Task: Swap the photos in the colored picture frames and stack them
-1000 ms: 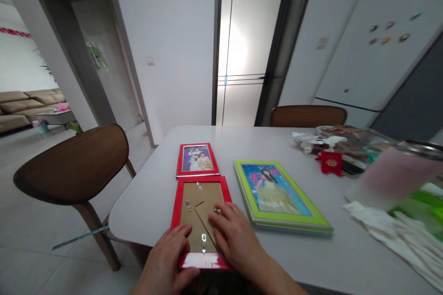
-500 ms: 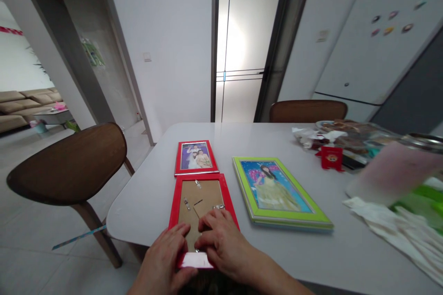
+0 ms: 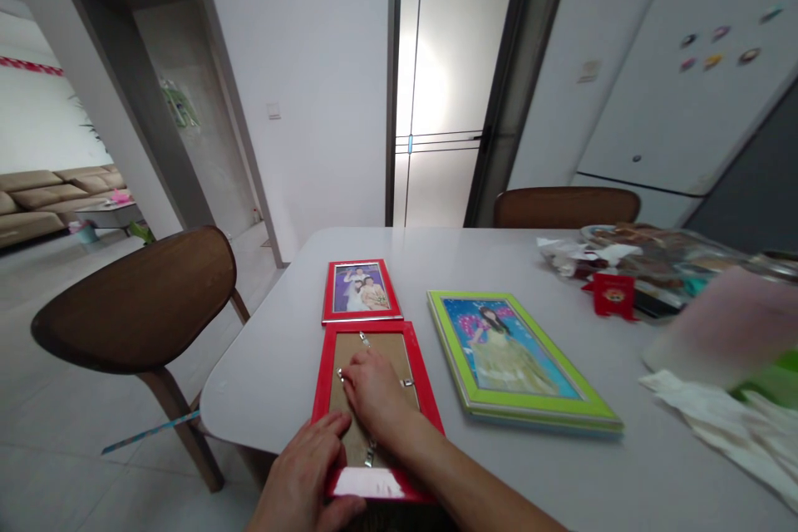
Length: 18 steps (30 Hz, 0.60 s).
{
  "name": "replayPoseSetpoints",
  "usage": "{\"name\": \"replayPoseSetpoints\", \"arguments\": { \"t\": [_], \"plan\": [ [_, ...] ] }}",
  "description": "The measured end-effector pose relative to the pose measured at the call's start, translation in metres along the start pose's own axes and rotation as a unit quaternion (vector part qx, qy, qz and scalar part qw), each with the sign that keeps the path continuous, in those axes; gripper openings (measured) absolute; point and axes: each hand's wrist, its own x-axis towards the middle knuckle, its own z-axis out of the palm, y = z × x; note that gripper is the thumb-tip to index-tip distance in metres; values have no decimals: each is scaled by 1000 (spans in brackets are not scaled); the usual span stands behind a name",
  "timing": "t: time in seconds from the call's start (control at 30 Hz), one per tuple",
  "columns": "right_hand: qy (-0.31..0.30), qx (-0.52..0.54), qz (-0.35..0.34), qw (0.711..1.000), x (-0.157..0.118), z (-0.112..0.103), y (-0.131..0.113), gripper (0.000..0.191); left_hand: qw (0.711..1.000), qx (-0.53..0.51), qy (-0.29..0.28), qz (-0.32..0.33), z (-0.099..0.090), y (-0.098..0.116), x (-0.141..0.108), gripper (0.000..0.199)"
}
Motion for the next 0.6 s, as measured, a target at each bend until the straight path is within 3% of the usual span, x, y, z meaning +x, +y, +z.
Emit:
{"name": "replayPoseSetpoints", "arguments": {
  "t": [0.13, 0.33, 0.6],
  "plan": [
    [-11, 4, -25, 1000, 6, 9, -3, 27, 1000, -3, 3, 1, 1, -1, 1, 29],
    [-16, 3, -22, 1000, 5, 2, -2, 21, 999, -23, 30, 22, 9, -10, 1, 28],
    [51, -45, 159, 985, 40, -2, 40, 20, 999, -23, 34, 23, 14, -15, 2, 33]
  ]
}}
